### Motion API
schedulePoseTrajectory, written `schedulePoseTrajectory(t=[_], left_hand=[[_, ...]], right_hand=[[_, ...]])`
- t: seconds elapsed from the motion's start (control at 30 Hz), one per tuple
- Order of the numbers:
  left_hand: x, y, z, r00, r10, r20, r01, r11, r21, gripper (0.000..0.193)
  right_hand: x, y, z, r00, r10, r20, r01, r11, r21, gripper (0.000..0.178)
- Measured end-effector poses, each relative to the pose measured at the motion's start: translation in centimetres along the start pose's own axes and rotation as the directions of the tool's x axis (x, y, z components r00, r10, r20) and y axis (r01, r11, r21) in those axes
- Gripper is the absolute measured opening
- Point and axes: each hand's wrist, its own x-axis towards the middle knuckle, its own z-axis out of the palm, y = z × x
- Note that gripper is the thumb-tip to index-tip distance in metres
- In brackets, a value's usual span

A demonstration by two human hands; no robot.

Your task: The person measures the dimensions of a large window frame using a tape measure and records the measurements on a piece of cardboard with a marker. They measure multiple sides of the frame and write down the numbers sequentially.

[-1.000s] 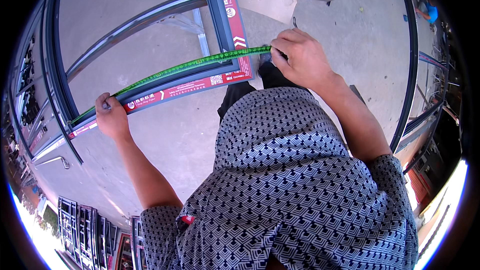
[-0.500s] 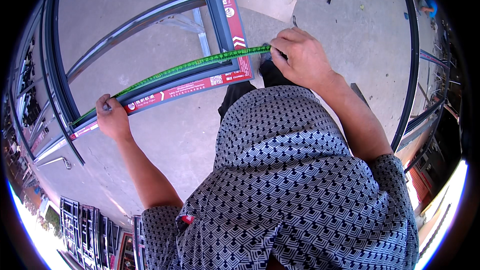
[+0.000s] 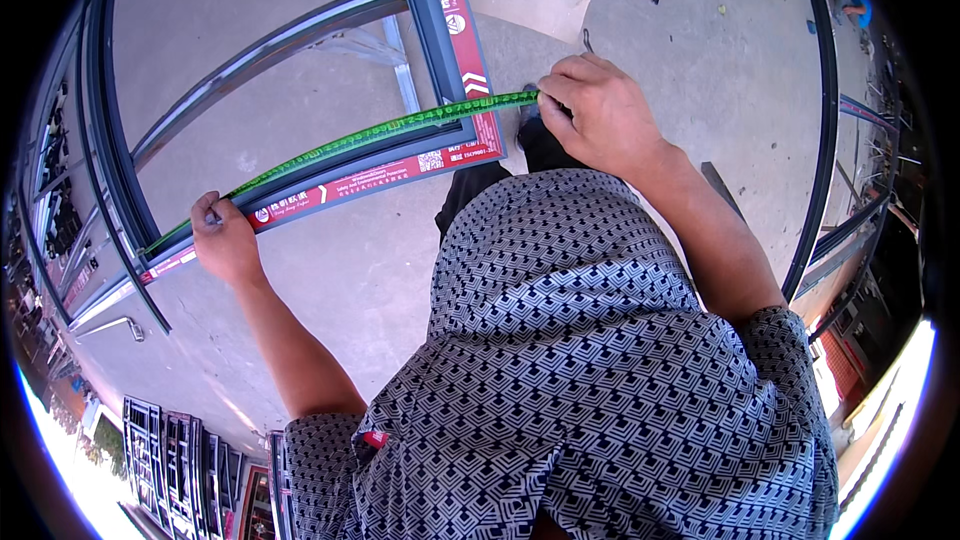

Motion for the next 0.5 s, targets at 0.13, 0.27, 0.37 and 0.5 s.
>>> schedulePoseTrajectory(t=[0.13,0.27,0.37,0.5], left_hand=[[-0.17,0.68,-0.33,1.0,-0.019,0.006,0.019,1.0,0.024,0.03],[-0.05,0.34,-0.16,1.0,-0.022,0.003,0.022,0.999,0.035,0.031],[-0.07,0.64,-0.36,0.999,-0.043,0.02,0.042,0.999,0.027,0.032],[-0.07,0.58,-0.31,0.999,-0.038,0.016,0.038,0.999,0.03,0.032]], right_hand=[[-0.02,0.03,0.09,1.0,0.006,0.008,-0.006,1.0,0.004,0.014],[0.01,-0.01,0.05,1.0,0.01,0.017,-0.01,1.0,0.001,0.015],[-0.02,0.04,0.06,1.0,0.011,0.017,-0.011,1.0,0.004,0.015],[-0.02,0.04,0.09,1.0,0.009,0.018,-0.009,1.0,0.002,0.015]])
